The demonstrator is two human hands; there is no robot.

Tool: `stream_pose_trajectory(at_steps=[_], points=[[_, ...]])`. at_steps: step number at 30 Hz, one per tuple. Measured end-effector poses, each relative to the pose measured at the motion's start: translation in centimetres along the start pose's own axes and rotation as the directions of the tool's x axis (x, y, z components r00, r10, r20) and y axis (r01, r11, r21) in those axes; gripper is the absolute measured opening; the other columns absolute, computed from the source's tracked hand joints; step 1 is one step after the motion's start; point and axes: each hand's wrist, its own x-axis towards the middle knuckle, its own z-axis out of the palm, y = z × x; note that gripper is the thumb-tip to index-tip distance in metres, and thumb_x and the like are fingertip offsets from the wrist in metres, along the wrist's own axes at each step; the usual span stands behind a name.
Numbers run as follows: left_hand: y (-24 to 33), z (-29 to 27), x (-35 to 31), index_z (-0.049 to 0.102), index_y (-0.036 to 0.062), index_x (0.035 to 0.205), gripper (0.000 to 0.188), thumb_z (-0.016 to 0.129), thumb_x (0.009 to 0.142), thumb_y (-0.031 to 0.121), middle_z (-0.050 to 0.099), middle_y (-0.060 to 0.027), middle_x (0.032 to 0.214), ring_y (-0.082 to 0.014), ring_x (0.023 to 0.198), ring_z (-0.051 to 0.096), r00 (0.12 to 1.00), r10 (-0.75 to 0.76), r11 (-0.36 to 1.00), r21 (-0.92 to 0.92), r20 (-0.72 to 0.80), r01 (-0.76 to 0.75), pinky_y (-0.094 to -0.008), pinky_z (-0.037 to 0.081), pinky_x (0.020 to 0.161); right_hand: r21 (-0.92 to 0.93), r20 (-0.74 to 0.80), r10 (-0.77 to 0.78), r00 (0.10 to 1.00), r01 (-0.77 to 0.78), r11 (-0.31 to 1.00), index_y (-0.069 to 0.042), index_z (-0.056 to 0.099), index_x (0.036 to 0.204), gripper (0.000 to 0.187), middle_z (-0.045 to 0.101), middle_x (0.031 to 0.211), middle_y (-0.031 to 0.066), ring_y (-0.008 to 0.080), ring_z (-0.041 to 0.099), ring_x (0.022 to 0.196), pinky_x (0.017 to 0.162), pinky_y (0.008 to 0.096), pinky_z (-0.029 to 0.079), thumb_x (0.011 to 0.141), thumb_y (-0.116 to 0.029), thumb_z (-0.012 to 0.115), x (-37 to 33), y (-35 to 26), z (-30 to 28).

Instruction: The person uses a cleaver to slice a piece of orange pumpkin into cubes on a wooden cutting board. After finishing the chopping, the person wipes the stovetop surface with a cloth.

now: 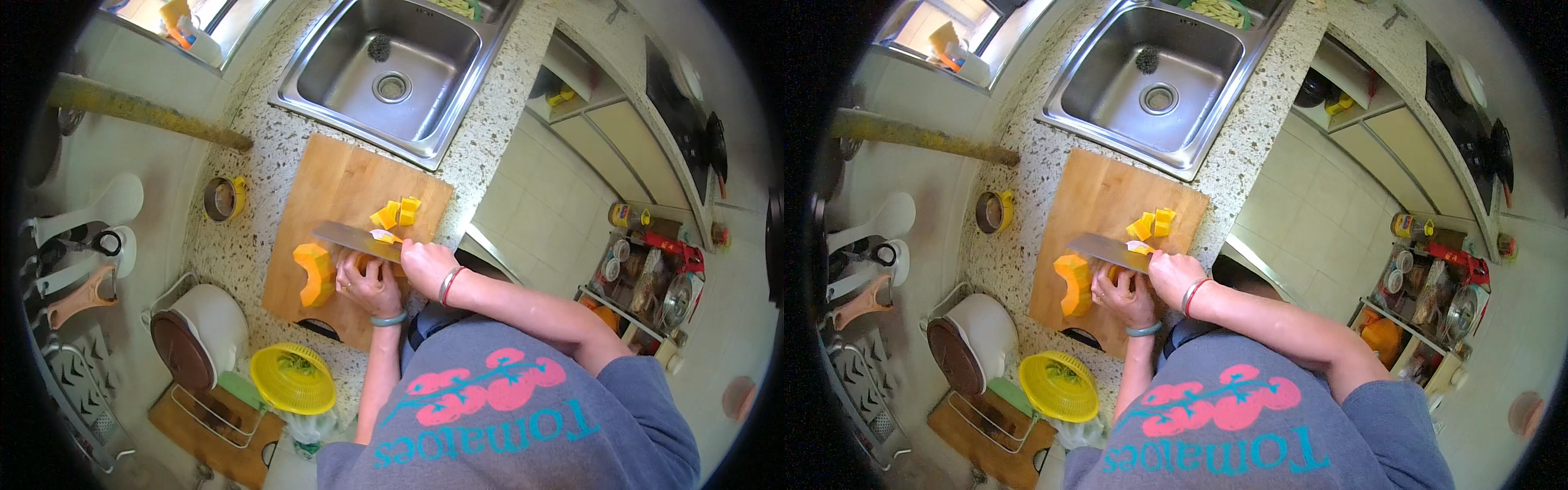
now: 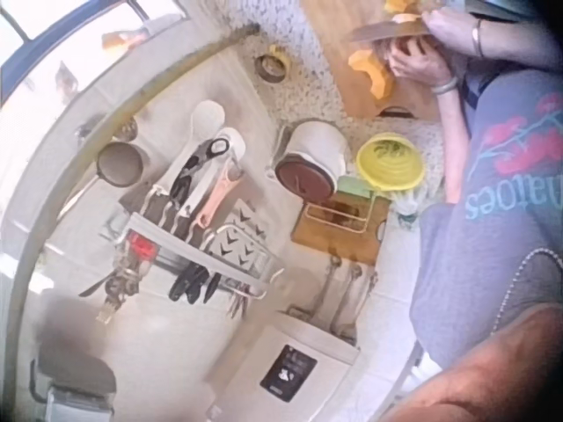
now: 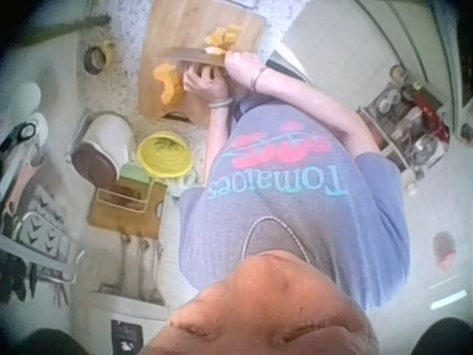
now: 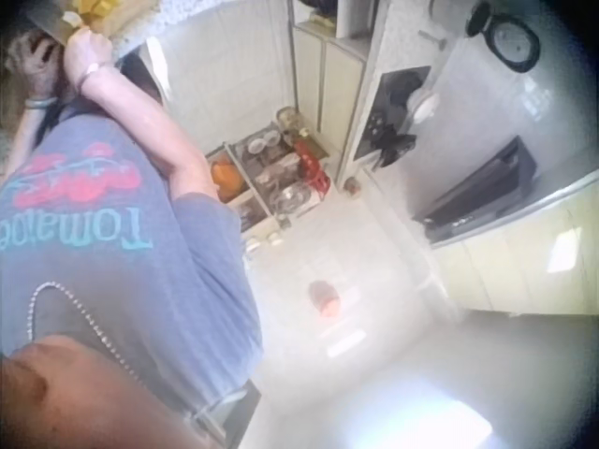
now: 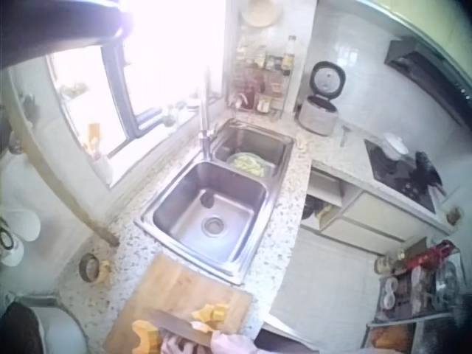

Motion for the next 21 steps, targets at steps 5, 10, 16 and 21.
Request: stream_pose_trajectory(at_steps=[5, 10, 16, 21], points=[[-0.1, -0.3, 0.0, 0.068, 0.0118, 0.083, 0.014, 0.073, 0.071, 0.014, 0.057, -0.0073, 0.114, -0.0304, 0.113, 0.047, 1.0, -0.005, 1.0, -0.024, 0.006, 0.006, -0.0463, 0.033, 0.095, -0.057, 0.111, 0.025, 0.994, -0.018, 0.998, 0.004, 0.058, 0.09, 0.016, 0.067, 0.081, 0.0229, 0.034, 0.07, 0.077, 0.065, 0.0412, 0.057, 0.084, -0.009, 0.052, -1.8, -0.1, -2.5], [0.1, -0.1, -0.1, 0.067, 0.0112, 0.082, 0.015, 0.074, 0.07, 0.013, 0.057, -0.008, 0.114, -0.0309, 0.114, 0.046, 1.0, -0.016, 0.998, -0.06, 0.017, 0.017, -0.0465, 0.032, 0.095, -0.094, 0.055, 0.052, 0.997, -0.047, 0.994, 0.004, 0.055, 0.091, 0.015, 0.068, 0.077, 0.0203, 0.0337, 0.07, 0.073, 0.062, 0.0404, 0.057, 0.084, -0.009, 0.053, -2.2, 0.9, -0.4], [-0.2, 0.1, -0.4, 0.065, 0.0115, 0.079, 0.014, 0.075, 0.069, 0.011, 0.056, -0.0079, 0.114, -0.0311, 0.114, 0.046, 1.0, -0.01, 0.996, -0.089, 0.009, 0.011, -0.0468, 0.032, 0.096, -0.083, 0.021, 0.029, 0.999, -0.027, 0.996, 0.003, 0.052, 0.093, 0.015, 0.068, 0.075, 0.0205, 0.0336, 0.07, 0.071, 0.061, 0.0411, 0.057, 0.085, -0.009, 0.051, -0.8, 1.7, 1.2], [-0.1, 0.1, -0.4, 0.064, 0.0124, 0.079, 0.014, 0.075, 0.071, 0.013, 0.056, -0.0074, 0.113, -0.0302, 0.113, 0.046, 1.0, -0.012, 0.996, -0.083, -0.008, 0.011, -0.0467, 0.031, 0.096, -0.059, 0.01, 0.033, 0.999, -0.033, 0.998, 0.002, 0.053, 0.094, 0.016, 0.068, 0.078, 0.0212, 0.0351, 0.069, 0.073, 0.063, 0.0438, 0.056, 0.085, -0.011, 0.051, -0.3, 2.1, 1.6]])
